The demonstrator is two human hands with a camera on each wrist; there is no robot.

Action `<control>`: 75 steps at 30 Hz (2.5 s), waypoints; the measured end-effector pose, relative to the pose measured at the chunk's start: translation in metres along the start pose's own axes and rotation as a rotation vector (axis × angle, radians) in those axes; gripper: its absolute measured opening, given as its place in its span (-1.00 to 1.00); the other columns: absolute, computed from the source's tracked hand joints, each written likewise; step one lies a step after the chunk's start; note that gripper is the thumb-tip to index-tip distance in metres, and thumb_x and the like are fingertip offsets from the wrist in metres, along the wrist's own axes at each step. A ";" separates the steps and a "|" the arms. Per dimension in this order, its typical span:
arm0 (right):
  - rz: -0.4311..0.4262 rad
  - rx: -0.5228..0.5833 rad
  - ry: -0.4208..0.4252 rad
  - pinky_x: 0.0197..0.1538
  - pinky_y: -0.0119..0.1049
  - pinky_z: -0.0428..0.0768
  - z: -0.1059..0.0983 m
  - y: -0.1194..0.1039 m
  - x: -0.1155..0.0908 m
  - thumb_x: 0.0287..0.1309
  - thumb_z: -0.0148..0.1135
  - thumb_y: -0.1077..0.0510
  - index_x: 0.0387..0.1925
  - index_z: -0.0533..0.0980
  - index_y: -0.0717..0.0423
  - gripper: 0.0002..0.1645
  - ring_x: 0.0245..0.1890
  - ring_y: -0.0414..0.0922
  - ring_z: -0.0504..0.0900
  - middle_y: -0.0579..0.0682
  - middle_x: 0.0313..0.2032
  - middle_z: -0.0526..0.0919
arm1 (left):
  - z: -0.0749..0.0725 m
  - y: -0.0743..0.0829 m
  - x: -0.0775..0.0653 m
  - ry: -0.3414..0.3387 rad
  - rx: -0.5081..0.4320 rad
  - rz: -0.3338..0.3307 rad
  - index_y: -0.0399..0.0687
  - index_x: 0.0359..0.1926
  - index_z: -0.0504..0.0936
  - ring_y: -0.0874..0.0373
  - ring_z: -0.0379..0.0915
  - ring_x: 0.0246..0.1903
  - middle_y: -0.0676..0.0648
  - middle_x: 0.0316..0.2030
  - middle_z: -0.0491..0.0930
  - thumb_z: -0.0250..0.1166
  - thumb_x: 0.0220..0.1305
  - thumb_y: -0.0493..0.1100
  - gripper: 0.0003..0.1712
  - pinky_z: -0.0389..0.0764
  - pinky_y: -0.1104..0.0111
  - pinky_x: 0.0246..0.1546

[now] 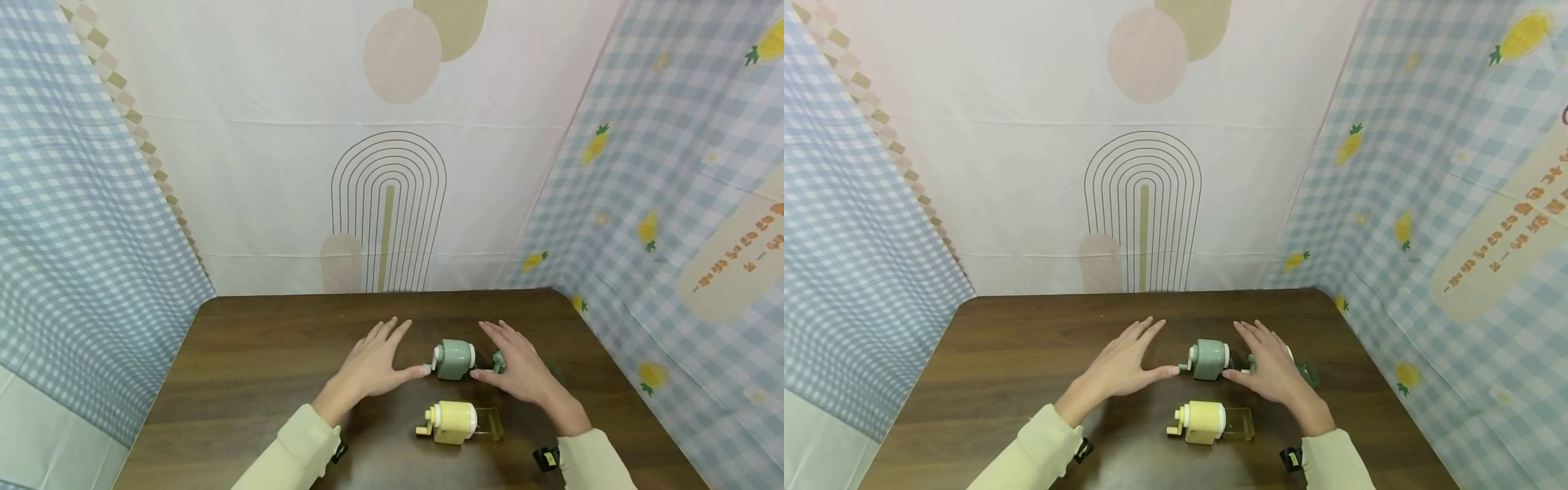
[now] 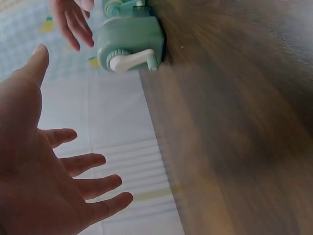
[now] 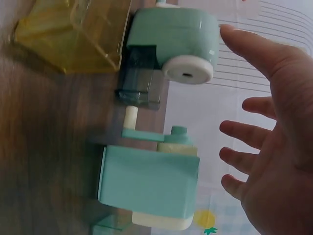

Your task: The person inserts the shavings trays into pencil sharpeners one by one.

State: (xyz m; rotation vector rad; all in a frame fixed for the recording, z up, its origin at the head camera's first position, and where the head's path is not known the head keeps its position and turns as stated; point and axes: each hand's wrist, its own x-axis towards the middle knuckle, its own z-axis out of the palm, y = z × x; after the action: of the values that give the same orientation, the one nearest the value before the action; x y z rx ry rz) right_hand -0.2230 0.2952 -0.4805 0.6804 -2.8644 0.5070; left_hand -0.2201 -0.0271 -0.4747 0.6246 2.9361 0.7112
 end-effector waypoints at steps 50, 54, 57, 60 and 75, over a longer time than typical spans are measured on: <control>0.036 -0.294 -0.245 0.36 0.53 0.06 0.030 0.007 0.022 -0.05 0.63 -0.08 0.18 0.62 0.02 -0.28 0.32 0.22 0.38 0.07 0.15 0.70 | 0.073 0.088 0.078 -0.187 0.389 0.110 0.31 0.56 0.14 -0.05 0.28 0.33 -0.06 0.46 0.24 0.35 0.34 0.19 -0.12 0.59 0.12 0.15; 0.027 -0.303 -0.236 0.36 0.51 0.08 0.027 0.007 0.023 -0.06 0.62 -0.14 0.20 0.62 0.00 -0.24 0.29 0.19 0.42 0.06 0.13 0.70 | 0.072 0.086 0.080 -0.177 0.360 0.117 0.31 0.51 0.21 -0.08 0.29 0.31 -0.08 0.43 0.26 0.36 0.33 0.17 -0.18 0.62 0.15 0.09; 0.017 -0.294 -0.229 0.36 0.51 0.09 0.024 0.007 0.023 -0.05 0.61 -0.14 0.19 0.62 0.01 -0.25 0.27 0.19 0.43 0.08 0.13 0.70 | 0.071 0.084 0.080 -0.178 0.335 0.123 0.30 0.49 0.22 -0.09 0.28 0.31 -0.09 0.43 0.25 0.36 0.34 0.17 -0.20 0.63 0.16 0.07; 0.013 -0.286 -0.223 0.35 0.51 0.11 0.023 0.007 0.023 -0.04 0.61 -0.13 0.19 0.62 0.01 -0.26 0.27 0.19 0.43 0.08 0.12 0.70 | 0.071 0.082 0.080 -0.174 0.322 0.128 0.30 0.48 0.22 -0.09 0.29 0.29 -0.09 0.42 0.25 0.35 0.34 0.16 -0.22 0.64 0.18 0.05; 0.001 -0.271 -0.209 0.35 0.50 0.14 0.023 0.012 0.023 -0.02 0.60 -0.12 0.16 0.64 0.02 -0.30 0.29 0.20 0.42 0.10 0.12 0.70 | 0.069 0.074 0.081 -0.156 0.295 0.145 0.29 0.48 0.21 -0.05 0.34 0.22 -0.09 0.38 0.29 0.34 0.36 0.16 -0.22 0.69 0.18 -0.11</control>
State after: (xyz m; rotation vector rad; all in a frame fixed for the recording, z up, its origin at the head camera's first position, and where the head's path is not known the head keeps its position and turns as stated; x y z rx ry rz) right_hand -0.2509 0.2875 -0.5000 0.7208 -3.0435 0.0448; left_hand -0.2568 0.0946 -0.5002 0.8795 2.8922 0.2223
